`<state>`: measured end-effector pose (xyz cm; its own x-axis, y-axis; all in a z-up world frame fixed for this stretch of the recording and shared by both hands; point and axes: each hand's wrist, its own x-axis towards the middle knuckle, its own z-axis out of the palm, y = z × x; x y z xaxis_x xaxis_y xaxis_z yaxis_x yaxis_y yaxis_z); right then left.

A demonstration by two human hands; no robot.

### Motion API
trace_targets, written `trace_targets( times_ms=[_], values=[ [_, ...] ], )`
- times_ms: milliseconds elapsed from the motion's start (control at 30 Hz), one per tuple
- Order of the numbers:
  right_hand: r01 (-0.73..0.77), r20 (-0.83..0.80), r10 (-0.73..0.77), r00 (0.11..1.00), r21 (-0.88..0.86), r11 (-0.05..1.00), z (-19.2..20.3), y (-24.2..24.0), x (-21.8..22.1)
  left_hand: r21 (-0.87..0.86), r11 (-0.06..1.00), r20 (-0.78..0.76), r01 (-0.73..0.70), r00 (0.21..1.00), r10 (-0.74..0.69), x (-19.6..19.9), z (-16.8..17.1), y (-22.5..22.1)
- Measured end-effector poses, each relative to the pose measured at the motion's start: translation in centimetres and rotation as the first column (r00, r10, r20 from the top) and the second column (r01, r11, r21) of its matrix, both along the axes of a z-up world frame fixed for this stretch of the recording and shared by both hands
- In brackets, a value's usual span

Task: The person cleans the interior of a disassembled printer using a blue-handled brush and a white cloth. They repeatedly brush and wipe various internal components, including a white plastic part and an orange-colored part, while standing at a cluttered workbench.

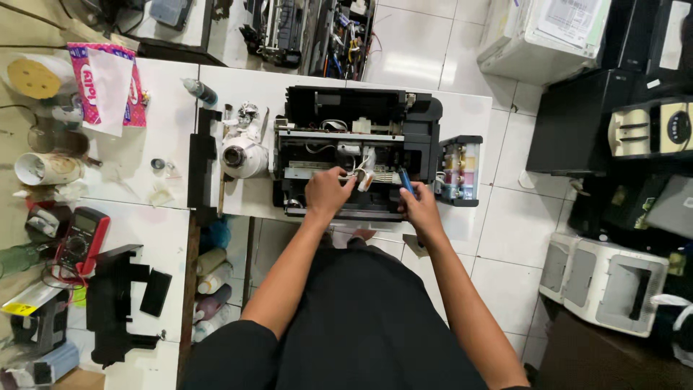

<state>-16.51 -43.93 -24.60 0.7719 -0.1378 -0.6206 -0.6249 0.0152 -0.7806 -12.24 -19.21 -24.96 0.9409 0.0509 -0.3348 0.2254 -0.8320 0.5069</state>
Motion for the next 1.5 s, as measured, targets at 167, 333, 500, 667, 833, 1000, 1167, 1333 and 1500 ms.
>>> trace_targets(
  times_ms=[167, 333, 500, 667, 833, 1000, 1167, 1333, 1500],
  values=[
    [0.003, -0.033, -0.003, 0.999, -0.013, 1.0, -2.0, -0.2, -0.1, 0.046, 0.996, 0.245, 0.082, 0.965, -0.091, 3.0, 1.4, 0.4],
    [-0.026, -0.047, 0.024, 0.999, -0.032, 0.999, -1.8, 0.0, -0.3, 0.208, 0.962, 0.337, 0.175, 0.911, -0.238, 6.1, -2.1, 1.0],
    [0.025, -0.051, -0.025, 0.998, 0.0, 1.0, -2.2, -0.5, -0.2, 0.195, 0.945, 0.437, 0.262, 0.84, -0.323, 6.1, -3.9, 1.7],
    [0.032, -0.029, -0.033, 0.999, -0.01, 0.999, -1.1, -0.9, -0.4, 0.072, 0.939, 0.589, 0.335, 0.746, -0.311, 2.4, -2.3, 3.1],
    [0.022, -0.02, -0.022, 1.0, -0.005, 1.0, -1.1, -0.8, -0.3, 0.114, 0.894, 0.613, 0.433, 0.678, -0.407, -0.9, -3.3, 4.7],
    [-0.037, -0.022, 0.036, 0.999, -0.027, 0.999, 0.1, -0.2, 0.2, 0.25, 0.855, 0.304, 0.453, 0.802, -0.514, -1.8, -1.9, 5.3],
    [-0.033, -0.026, 0.033, 0.999, 0.004, 0.999, -1.1, 0.1, 0.0, -0.032, 0.945, 0.185, 0.326, 0.931, -0.315, -2.1, 3.0, 0.2],
    [-0.04, -0.026, 0.04, 0.999, -0.007, 0.999, -1.6, -0.2, 0.2, 0.021, 0.994, -0.044, 0.105, 0.994, -0.104, -1.1, 0.4, -4.0],
    [-0.057, -0.011, 0.057, 0.998, -0.037, 0.998, -1.9, -0.4, 0.1, 0.01, 1.0, -0.203, 0.006, 0.979, -0.004, 0.0, -1.9, -4.5]
  ],
)
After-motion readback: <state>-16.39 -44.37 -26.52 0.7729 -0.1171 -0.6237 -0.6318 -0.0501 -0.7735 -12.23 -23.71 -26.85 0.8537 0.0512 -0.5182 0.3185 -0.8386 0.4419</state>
